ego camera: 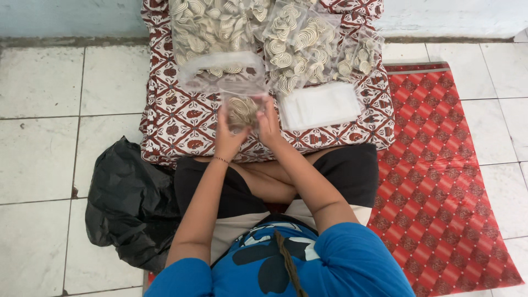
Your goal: The person packs small ring-shaped food items from large plastic bags into a smaller individual plastic bag by hand while sitting on the floor.
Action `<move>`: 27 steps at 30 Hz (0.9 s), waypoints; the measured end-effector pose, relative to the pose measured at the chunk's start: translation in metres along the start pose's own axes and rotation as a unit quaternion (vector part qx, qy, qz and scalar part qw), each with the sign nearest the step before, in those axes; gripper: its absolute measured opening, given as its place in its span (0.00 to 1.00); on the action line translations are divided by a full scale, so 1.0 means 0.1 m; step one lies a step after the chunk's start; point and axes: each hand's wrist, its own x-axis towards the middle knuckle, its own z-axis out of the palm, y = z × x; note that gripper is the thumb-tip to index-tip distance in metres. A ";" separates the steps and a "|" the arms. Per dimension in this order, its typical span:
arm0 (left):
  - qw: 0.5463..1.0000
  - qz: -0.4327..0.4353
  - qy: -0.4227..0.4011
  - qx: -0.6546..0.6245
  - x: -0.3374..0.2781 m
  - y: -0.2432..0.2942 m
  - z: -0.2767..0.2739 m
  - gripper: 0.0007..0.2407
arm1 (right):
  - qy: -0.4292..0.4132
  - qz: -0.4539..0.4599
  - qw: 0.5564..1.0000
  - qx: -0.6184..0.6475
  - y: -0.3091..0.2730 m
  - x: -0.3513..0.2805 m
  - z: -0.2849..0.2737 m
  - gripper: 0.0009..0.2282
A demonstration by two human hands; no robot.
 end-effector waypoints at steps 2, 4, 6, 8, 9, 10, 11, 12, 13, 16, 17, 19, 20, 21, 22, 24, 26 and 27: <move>0.999 0.023 0.041 0.002 0.18 -0.35 0.03 0.30 | -0.019 0.043 0.998 -0.046 0.24 -0.04 -0.05 0.12; 0.996 0.046 0.082 0.003 0.34 -0.62 0.05 0.26 | -0.037 0.086 0.991 -0.092 0.28 -0.04 -0.08 0.11; 0.994 0.057 0.097 0.012 0.49 -0.80 0.07 0.19 | -0.083 0.159 0.969 -0.172 0.13 -0.01 -0.11 0.06; 0.994 0.063 0.082 0.023 0.50 -0.78 0.03 0.19 | -0.077 0.180 0.963 -0.187 0.29 -0.06 -0.12 0.05; 0.995 0.067 0.068 0.033 0.51 -0.76 0.01 0.19 | -0.072 0.203 0.955 -0.202 0.38 -0.07 -0.13 0.05; 0.995 0.069 0.068 0.033 0.47 -0.71 0.02 0.19 | -0.071 0.201 0.956 -0.202 0.36 -0.07 -0.13 0.05; 0.994 0.060 0.071 0.054 0.42 -0.66 0.02 0.19 | -0.076 0.209 0.949 -0.224 0.35 -0.06 -0.12 0.06; 0.993 0.050 0.075 0.075 0.37 -0.62 0.02 0.19 | -0.082 0.218 0.941 -0.246 0.33 -0.07 -0.11 0.07; 0.993 0.051 0.075 0.075 0.38 -0.66 0.02 0.19 | -0.082 0.218 0.941 -0.246 0.36 -0.08 -0.12 0.07; 0.981 0.029 0.153 0.115 0.46 -0.97 0.01 0.14 | -0.071 0.181 0.951 -0.241 0.40 -0.12 -0.12 0.06; 0.967 0.063 0.202 0.139 0.56 -1.20 0.00 0.10 | -0.050 0.163 0.955 -0.242 0.39 -0.12 -0.12 0.04; 0.950 0.096 0.249 0.162 0.68 -1.49 0.00 0.07 | -0.030 0.146 0.958 -0.244 0.46 -0.14 -0.12 0.03; 0.949 0.098 0.254 0.160 0.70 -1.55 0.00 0.06 | -0.008 0.131 0.960 -0.247 0.54 -0.15 -0.11 0.03; 0.948 0.100 0.259 0.158 0.73 -1.61 0.00 0.04 | 0.014 0.117 0.961 -0.250 0.61 -0.15 -0.10 0.03; 0.948 0.099 0.259 0.158 0.71 -1.54 0.02 0.04 | 0.013 0.117 0.961 -0.250 0.61 -0.15 -0.08 0.03; 0.951 0.068 0.256 0.158 0.66 -1.40 0.05 0.04 | 0.030 0.121 0.966 -0.227 0.60 -0.15 -0.05 0.03; 0.953 0.062 0.249 0.159 0.72 -1.40 0.05 0.04 | 0.028 0.129 0.963 -0.236 0.62 -0.15 -0.05 0.03; 0.956 0.055 0.242 0.159 0.75 -1.41 0.05 0.04 | 0.026 0.138 0.959 -0.245 0.63 -0.16 -0.04 0.03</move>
